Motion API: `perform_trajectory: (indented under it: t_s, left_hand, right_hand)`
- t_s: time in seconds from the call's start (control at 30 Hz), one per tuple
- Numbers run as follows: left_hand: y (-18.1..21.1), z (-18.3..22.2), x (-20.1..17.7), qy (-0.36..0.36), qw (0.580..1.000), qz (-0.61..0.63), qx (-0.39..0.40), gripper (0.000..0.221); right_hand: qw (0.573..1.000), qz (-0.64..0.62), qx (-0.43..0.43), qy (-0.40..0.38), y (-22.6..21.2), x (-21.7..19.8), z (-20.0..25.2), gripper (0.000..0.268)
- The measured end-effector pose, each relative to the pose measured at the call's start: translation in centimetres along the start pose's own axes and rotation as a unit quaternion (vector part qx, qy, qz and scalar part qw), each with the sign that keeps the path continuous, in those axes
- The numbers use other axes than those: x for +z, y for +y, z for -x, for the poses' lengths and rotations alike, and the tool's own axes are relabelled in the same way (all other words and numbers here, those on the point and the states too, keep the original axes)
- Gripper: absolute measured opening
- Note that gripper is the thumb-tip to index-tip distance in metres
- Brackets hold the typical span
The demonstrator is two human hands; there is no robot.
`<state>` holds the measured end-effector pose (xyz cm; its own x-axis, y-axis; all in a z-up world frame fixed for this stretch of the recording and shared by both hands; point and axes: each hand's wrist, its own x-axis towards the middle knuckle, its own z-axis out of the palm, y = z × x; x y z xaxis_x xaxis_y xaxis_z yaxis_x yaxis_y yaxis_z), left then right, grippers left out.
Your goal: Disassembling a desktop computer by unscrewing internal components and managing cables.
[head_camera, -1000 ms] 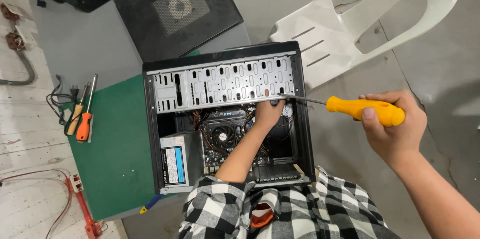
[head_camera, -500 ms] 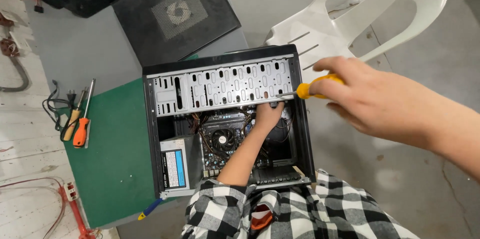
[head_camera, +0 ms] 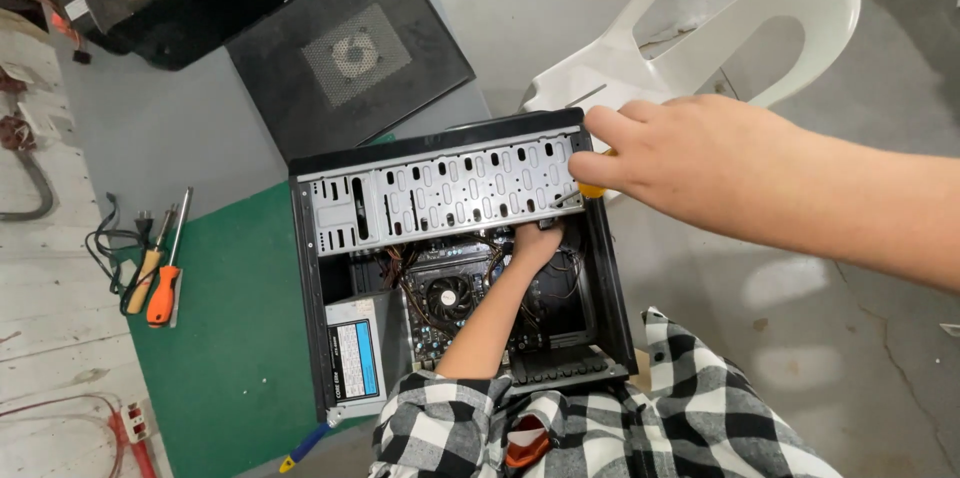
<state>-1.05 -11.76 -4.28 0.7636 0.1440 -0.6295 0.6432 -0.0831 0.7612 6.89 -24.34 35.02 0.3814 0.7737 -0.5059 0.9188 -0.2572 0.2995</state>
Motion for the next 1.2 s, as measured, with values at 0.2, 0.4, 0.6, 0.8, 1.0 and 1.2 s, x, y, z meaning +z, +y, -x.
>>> perform_trajectory:
  t_s: [0.2,0.4,0.6,0.8,1.0,1.2]
  left_hand:
    - [-0.3,-0.4,0.4,0.009,1.000,0.021,0.004,0.067]
    - [0.1,0.2,0.4,0.008,0.998,0.051,0.033,0.062]
    - [0.3,0.3,0.3,-0.001,0.999,0.045,0.030,0.060]
    - [0.9,0.7,0.2,-0.001,0.999,0.037,0.021,0.057]
    - [2.0,1.5,-0.2,-0.024,0.998,0.053,-0.034,0.053]
    - [2.0,1.5,-0.1,-0.027,0.998,0.049,-0.032,0.053]
  right_hand:
    - [0.989,-0.068,0.127,-0.044,0.3,-1.1,-0.5,0.072]
    - [0.994,-0.057,0.048,-0.075,0.4,-0.3,-0.1,0.057]
    - [0.991,-0.069,0.027,-0.107,0.8,-1.5,0.4,0.054]
    - [0.973,-0.136,0.187,-0.029,0.0,1.4,-0.8,0.045]
    - [0.981,-0.152,0.045,-0.111,2.1,-1.2,0.4,0.081]
    - [0.993,-0.026,0.110,0.045,-1.2,1.4,-1.5,0.058]
